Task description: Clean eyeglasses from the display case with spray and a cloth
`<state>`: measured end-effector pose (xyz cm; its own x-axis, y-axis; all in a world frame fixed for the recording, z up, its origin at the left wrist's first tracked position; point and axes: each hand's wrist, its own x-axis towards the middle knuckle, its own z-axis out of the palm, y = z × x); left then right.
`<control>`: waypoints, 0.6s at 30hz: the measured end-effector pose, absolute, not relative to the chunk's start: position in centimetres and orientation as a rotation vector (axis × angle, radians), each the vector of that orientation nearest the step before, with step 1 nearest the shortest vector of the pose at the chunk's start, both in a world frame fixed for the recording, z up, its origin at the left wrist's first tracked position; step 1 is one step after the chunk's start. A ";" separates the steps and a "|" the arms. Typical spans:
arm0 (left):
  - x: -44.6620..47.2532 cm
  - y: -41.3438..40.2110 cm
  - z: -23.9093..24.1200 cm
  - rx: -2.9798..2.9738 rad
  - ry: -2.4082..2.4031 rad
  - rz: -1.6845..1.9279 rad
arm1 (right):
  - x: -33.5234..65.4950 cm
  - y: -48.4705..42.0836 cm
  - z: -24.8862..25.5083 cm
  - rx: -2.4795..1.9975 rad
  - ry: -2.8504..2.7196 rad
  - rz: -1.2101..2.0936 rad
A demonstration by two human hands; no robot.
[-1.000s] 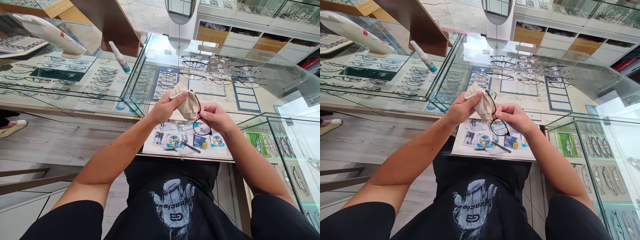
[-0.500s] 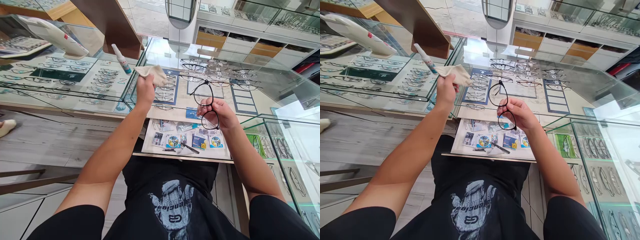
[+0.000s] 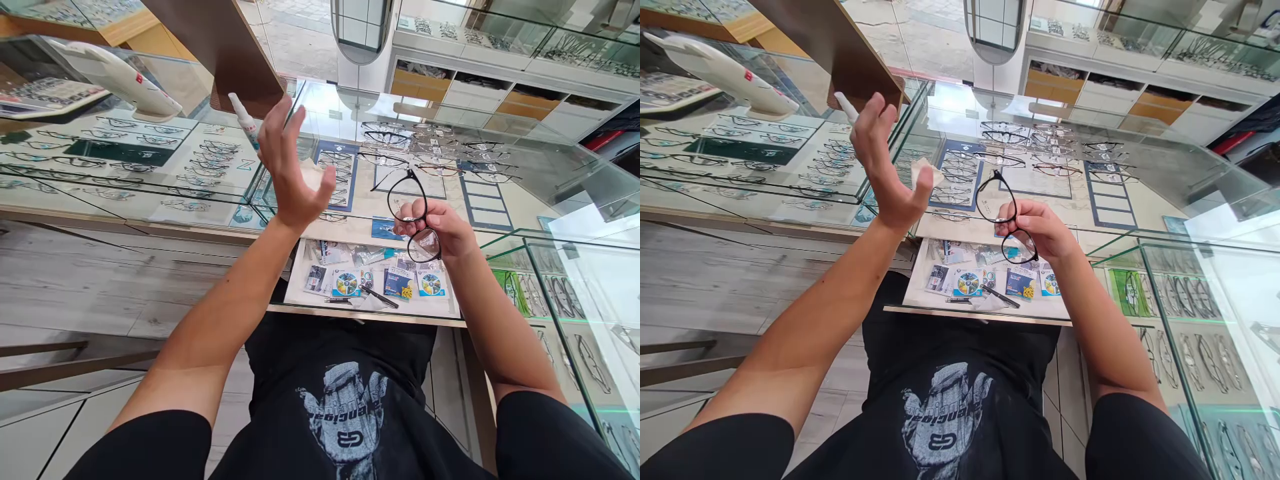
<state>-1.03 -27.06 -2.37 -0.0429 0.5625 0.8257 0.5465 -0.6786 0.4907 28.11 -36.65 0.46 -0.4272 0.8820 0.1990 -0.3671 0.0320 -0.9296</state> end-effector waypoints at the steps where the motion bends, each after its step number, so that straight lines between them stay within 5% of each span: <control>1: -0.5 -28.1 -1.8 2.297 1.049 1.933 | 28.2 -36.6 0.4 -0.595 -1.342 1.603; 4: 1.4 -31.0 -0.8 2.580 0.624 1.844 | 28.2 -36.6 0.6 -0.612 -1.455 1.636; 9: 3.1 -32.8 -0.7 2.523 0.695 1.322 | 28.1 -36.6 1.0 -0.632 -1.541 1.677; 18: 3.5 -33.2 0.1 2.385 0.697 1.333 | 28.4 -36.3 1.1 -0.656 -1.586 1.676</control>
